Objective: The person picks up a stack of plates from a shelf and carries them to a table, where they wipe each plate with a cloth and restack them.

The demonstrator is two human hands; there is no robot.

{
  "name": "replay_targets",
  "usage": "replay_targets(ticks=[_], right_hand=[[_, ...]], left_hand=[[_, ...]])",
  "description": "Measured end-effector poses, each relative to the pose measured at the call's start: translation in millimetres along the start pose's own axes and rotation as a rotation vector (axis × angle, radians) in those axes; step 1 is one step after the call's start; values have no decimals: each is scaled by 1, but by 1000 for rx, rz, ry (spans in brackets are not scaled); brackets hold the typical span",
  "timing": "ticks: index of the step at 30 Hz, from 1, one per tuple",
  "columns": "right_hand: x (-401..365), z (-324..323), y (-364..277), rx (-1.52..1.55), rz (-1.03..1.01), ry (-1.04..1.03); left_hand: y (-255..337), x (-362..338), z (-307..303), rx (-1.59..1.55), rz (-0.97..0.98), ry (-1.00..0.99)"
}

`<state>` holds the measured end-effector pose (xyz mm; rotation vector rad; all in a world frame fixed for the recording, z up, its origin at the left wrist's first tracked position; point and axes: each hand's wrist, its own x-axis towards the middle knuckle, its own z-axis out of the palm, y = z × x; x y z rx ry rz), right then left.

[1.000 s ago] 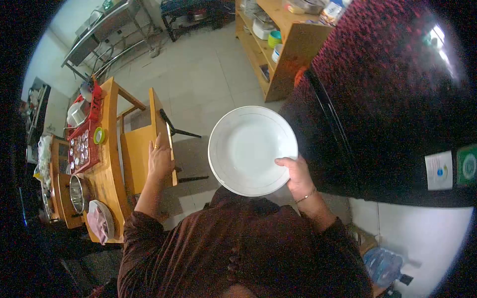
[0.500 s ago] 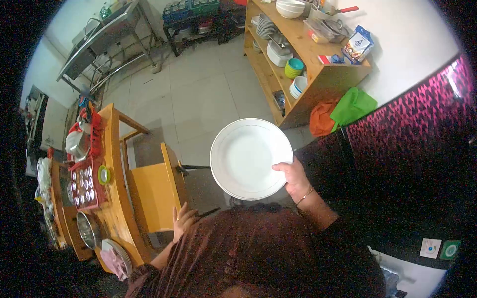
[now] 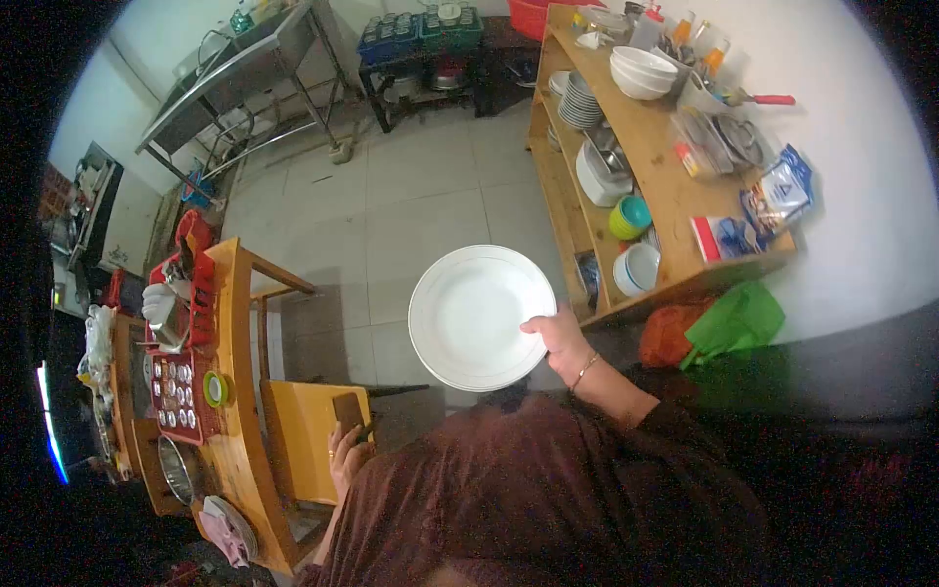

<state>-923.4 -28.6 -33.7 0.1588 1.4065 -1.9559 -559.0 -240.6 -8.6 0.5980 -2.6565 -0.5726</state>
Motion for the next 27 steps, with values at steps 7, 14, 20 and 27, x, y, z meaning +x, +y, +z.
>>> replay_targets(ticks=[7, 14, 20, 27], right_hand=[[85, -5, -74, -68, 17, -102], [153, -9, -115, -9, -9, -40], [221, 8, -128, 157, -79, 120], [278, 51, -145, 346, -139, 395]], left_hand=[[31, 117, 43, -151, -251, 11], [4, 275, 101, -443, -363, -253], [-41, 472, 189, -1224, -720, -754], [6, 662, 232, -1362, -647, -1341]])
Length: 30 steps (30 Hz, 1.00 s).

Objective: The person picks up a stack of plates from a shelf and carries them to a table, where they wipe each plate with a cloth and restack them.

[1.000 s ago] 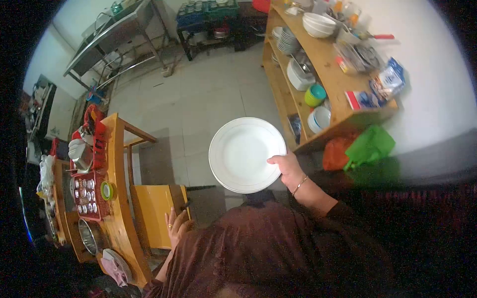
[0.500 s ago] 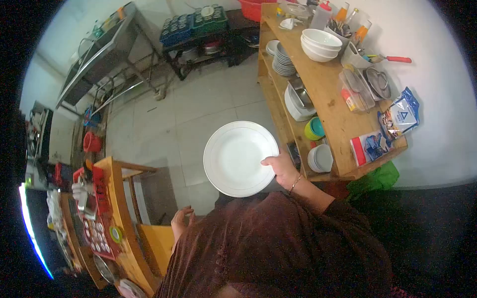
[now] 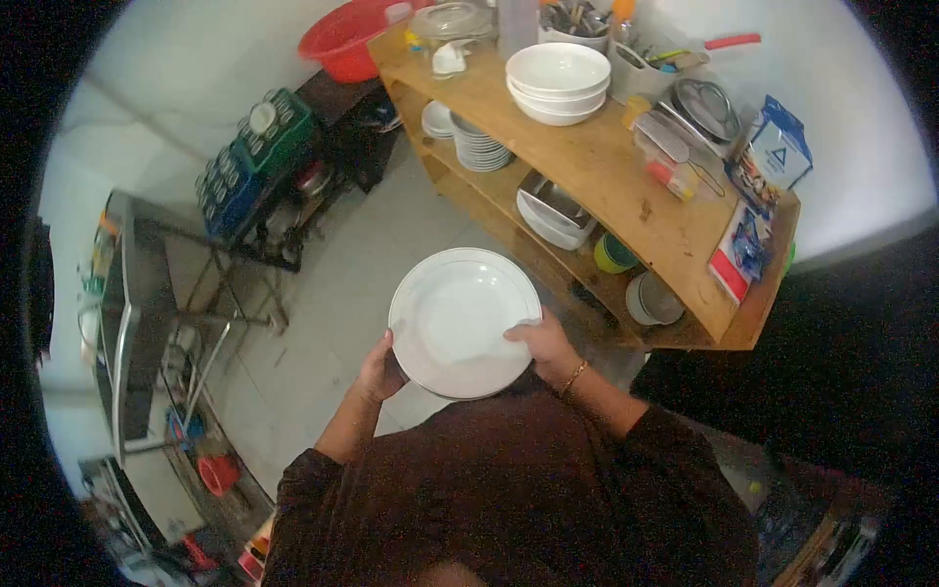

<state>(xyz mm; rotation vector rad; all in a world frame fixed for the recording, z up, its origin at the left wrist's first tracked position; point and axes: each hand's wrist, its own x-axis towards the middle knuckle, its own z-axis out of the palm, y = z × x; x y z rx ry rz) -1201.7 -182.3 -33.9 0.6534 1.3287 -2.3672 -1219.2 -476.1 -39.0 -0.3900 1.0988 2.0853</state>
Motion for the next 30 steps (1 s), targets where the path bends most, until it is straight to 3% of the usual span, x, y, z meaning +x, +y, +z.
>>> replay_targets(ticks=[3, 6, 9, 15, 18, 21, 24, 27, 30], right_hand=[[14, -2, 2, 36, -26, 107], [26, -14, -9, 20, -37, 228], [32, -25, -17, 6, -146, 270], [22, -28, -16, -35, -320, 419], [13, -24, -4, 140, -238, 534], [9, -10, 20, 271, -311, 619], [2, 16, 40, 358, -352, 727], [-4, 43, 63, 488, -398, 782], [-6, 67, 91, 614, -443, 856]], left_hand=[[32, 41, 12, 31, -74, 23], [33, 87, 13, 49, -96, -104], [32, 118, 28, 149, -128, -24], [34, 168, 33, 274, -239, -95], [46, 183, 42, 382, -339, -169], [68, 195, 53, 463, -492, -248], [83, 204, 53, 655, -521, -435], [93, 219, 48, 464, -669, -490], [91, 277, 19, 662, -767, -454]])
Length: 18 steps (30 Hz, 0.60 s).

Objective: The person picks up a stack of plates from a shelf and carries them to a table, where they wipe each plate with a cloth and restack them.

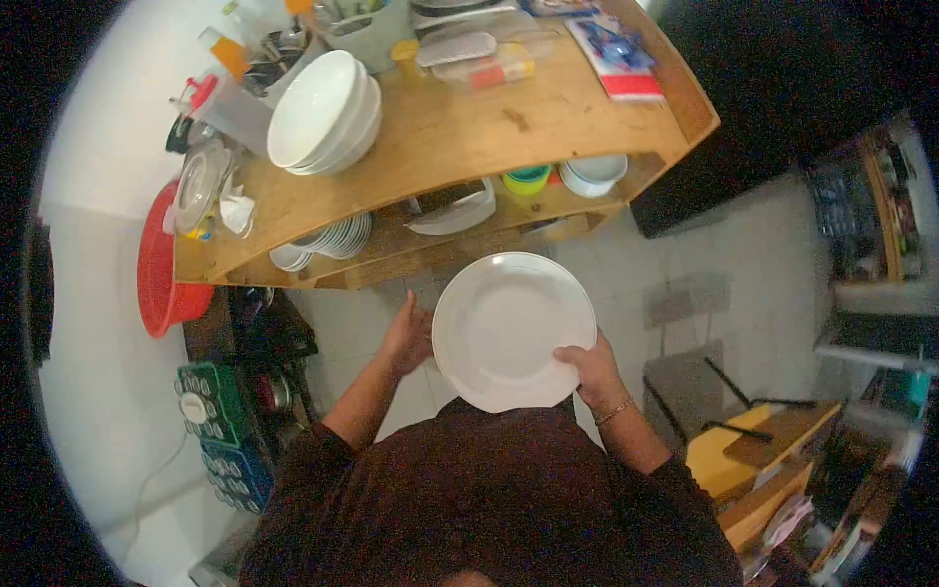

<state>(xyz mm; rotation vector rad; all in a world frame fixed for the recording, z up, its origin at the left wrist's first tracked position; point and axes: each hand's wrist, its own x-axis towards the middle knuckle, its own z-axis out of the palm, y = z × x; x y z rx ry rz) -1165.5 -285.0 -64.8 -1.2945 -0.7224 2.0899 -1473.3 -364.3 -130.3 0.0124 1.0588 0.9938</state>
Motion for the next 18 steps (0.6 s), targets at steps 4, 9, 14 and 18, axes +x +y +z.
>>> replay_targets(ticks=[4, 9, 14, 18], right_hand=[[-27, -10, 27, 65, -36, 138], [-53, -47, 54, 87, -5, 251], [-81, -78, 54, 90, 10, 347], [-95, -113, 69, 61, 14, 397]], left_hand=[[41, 43, -12, 294, 226, 393], [101, 124, -30, 39, 383, 473], [114, 177, -53, -3, 355, 533], [123, 179, -39, -82, 327, 593]])
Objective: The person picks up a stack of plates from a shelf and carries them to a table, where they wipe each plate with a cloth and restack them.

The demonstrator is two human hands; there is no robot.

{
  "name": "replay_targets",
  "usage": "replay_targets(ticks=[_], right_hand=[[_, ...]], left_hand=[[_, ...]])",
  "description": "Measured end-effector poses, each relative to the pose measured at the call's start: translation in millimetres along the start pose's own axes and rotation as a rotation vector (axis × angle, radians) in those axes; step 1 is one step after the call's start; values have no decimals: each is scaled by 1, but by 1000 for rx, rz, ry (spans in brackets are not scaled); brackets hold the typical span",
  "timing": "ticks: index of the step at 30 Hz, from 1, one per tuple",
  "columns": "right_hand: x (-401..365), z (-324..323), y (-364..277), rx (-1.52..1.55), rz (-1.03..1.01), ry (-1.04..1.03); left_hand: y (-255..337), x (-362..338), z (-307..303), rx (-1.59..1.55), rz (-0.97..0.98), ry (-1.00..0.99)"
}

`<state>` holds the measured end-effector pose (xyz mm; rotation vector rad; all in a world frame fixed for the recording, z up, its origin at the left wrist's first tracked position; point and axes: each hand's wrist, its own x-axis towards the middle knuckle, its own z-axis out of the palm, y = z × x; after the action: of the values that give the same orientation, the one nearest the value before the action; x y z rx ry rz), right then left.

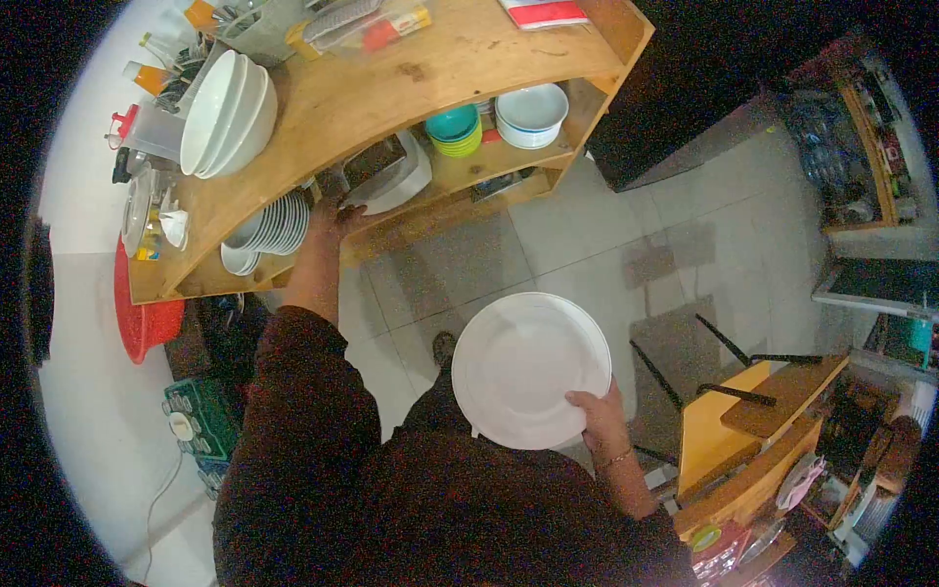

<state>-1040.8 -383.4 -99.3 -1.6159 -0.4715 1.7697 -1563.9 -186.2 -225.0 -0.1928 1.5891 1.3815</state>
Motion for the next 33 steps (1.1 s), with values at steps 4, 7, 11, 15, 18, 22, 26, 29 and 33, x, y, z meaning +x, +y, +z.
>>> replay_targets(ticks=[4, 7, 11, 15, 18, 22, 26, 29, 33], right_hand=[[8, -26, 10, -7, 3, -44], [8, -29, 6, -19, 15, -24], [16, -26, 0, -5, -8, 2], [28, 1, -6, 38, -62, 19], [42, 31, -5, 80, -96, 53], [66, 81, 1, 53, -128, 77], [96, 124, 8, 4, -120, 63], [111, 160, 10, 33, -166, -35], [131, 198, 18, -4, -174, -93]], left_hand=[[0, -30, 11, -248, 280, -162], [-7, -19, -3, -296, 261, -157], [-2, -21, -30, -173, 229, -301], [-28, -65, -68, -81, 262, -310], [-71, -75, -122, -134, 171, -253], [-123, -124, -175, -36, -35, -131], [-218, -123, -240, 76, -294, -94], [-283, -133, -253, 130, -452, -145], [-354, -144, -243, 161, -565, -301]])
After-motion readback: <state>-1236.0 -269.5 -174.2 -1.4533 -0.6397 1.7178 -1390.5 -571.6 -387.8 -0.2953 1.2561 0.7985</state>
